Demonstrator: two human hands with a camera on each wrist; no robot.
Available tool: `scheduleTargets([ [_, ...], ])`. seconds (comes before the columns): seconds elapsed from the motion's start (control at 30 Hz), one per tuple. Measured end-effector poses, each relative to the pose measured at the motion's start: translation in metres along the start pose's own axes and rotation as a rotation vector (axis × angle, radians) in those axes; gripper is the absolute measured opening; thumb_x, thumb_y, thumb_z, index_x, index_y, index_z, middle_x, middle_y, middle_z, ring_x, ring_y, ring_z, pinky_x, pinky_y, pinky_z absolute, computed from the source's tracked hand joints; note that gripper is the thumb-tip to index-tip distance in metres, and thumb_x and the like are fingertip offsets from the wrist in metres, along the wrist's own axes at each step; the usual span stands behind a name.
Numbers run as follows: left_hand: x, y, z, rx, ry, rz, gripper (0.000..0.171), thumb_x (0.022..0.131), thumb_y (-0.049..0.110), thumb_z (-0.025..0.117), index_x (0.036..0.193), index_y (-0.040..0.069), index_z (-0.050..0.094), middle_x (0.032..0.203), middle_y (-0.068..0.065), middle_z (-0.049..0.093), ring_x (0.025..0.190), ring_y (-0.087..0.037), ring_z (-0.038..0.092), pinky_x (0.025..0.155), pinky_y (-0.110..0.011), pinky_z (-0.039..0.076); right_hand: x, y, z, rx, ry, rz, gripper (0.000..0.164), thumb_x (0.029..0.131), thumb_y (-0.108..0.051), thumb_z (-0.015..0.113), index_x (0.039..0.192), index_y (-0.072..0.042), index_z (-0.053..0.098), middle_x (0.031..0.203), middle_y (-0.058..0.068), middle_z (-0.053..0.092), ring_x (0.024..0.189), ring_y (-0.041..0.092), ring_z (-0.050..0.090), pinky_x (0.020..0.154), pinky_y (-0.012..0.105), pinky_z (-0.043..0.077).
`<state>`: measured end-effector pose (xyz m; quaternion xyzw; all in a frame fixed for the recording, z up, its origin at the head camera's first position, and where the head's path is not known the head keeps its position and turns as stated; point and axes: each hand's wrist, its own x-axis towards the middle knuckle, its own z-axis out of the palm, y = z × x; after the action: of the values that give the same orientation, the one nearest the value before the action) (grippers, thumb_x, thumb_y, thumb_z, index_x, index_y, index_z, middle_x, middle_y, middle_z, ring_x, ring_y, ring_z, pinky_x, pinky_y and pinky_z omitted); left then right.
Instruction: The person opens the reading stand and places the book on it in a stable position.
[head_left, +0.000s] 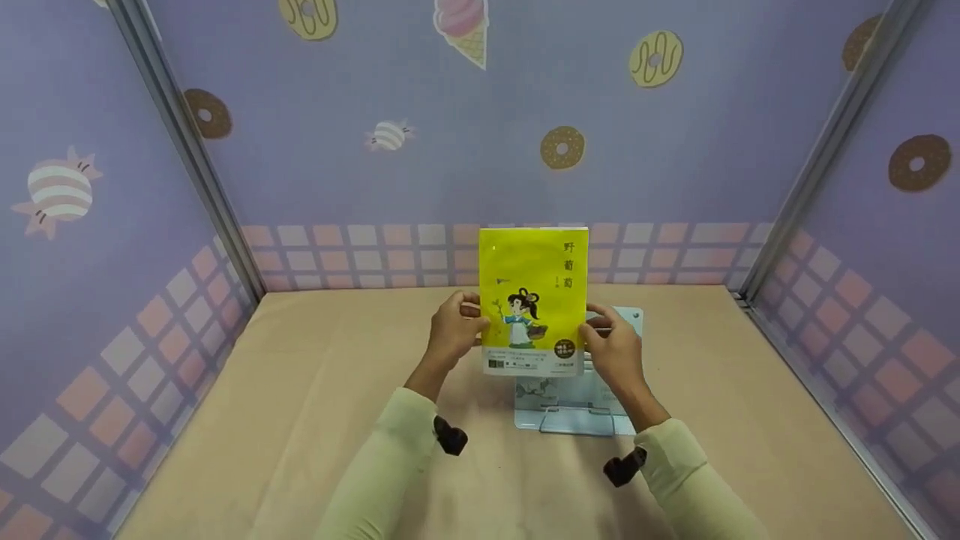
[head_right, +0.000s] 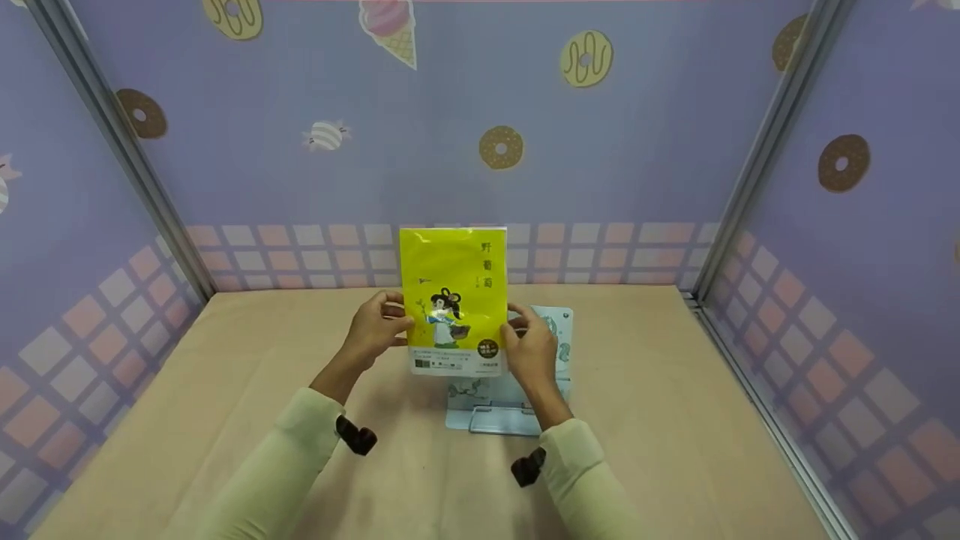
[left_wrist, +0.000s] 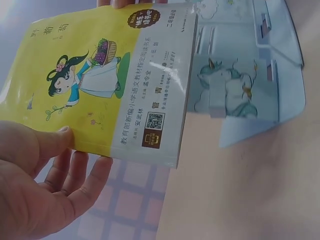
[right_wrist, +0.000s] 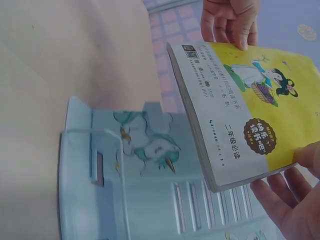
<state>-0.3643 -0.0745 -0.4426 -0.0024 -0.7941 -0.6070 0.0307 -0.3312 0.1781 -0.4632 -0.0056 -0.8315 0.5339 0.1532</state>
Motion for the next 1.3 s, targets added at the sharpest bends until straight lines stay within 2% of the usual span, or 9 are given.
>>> scheduleTargets([
  [0.23, 0.003, 0.009, 0.029, -0.009, -0.017, 0.073, 0.029, 0.093, 0.004, 0.069, 0.121, 0.009, 0.062, 0.110, -0.012, 0.064, 0.097, -0.024, 0.066, 0.076, -0.037, 0.062, 0.008, 0.011, -0.024, -0.012, 0.069, 0.009, 0.040, 0.101, -0.016, 0.061, 0.140, -0.012, 0.060, 0.116, 0.018, 0.068, 0.104, 0.030, 0.070, 0.078, 0.027, 0.060],
  [0.4, 0.003, 0.008, 0.047, -0.009, -0.036, 0.094, 0.026, 0.094, 0.004, 0.069, 0.118, 0.008, 0.062, 0.107, -0.012, 0.066, 0.095, -0.023, 0.067, 0.075, -0.035, 0.062, 0.010, 0.022, -0.036, -0.012, 0.096, 0.040, 0.040, 0.100, -0.015, 0.060, 0.140, -0.011, 0.061, 0.118, 0.019, 0.068, 0.107, 0.031, 0.069, 0.081, 0.029, 0.061],
  [0.6, 0.003, 0.007, 0.062, 0.040, -0.033, 0.120, 0.023, 0.093, 0.004, 0.070, 0.114, 0.010, 0.062, 0.105, -0.010, 0.067, 0.094, -0.022, 0.067, 0.075, -0.033, 0.060, 0.011, 0.033, -0.046, -0.014, 0.106, 0.084, 0.041, 0.101, -0.017, 0.060, 0.142, -0.012, 0.059, 0.122, 0.016, 0.067, 0.109, 0.030, 0.068, 0.082, 0.029, 0.059],
  [0.7, 0.004, 0.006, 0.068, 0.067, -0.024, 0.138, 0.022, 0.093, 0.003, 0.070, 0.112, 0.010, 0.062, 0.104, -0.010, 0.067, 0.095, -0.021, 0.066, 0.076, -0.032, 0.058, 0.011, 0.038, -0.049, -0.012, 0.105, 0.089, 0.041, 0.101, -0.018, 0.059, 0.142, -0.013, 0.058, 0.122, 0.015, 0.067, 0.110, 0.030, 0.068, 0.083, 0.030, 0.059],
  [0.93, 0.002, 0.002, 0.076, 0.080, -0.037, 0.150, 0.023, 0.092, 0.002, 0.070, 0.111, 0.010, 0.061, 0.104, -0.009, 0.066, 0.095, -0.020, 0.065, 0.073, -0.029, 0.058, 0.010, 0.048, -0.051, -0.025, 0.110, 0.089, 0.040, 0.101, -0.016, 0.059, 0.140, -0.013, 0.059, 0.122, 0.017, 0.067, 0.109, 0.031, 0.068, 0.090, 0.042, 0.059],
  [1.3, -0.002, -0.014, 0.084, 0.132, -0.049, 0.123, 0.031, 0.093, 0.000, 0.068, 0.121, 0.012, 0.059, 0.100, -0.007, 0.066, 0.090, -0.017, 0.064, 0.079, -0.029, 0.057, 0.006, 0.061, -0.047, -0.075, 0.070, 0.112, 0.043, 0.100, -0.016, 0.056, 0.143, -0.013, 0.057, 0.121, 0.020, 0.068, 0.109, 0.034, 0.069, 0.088, 0.043, 0.059],
])
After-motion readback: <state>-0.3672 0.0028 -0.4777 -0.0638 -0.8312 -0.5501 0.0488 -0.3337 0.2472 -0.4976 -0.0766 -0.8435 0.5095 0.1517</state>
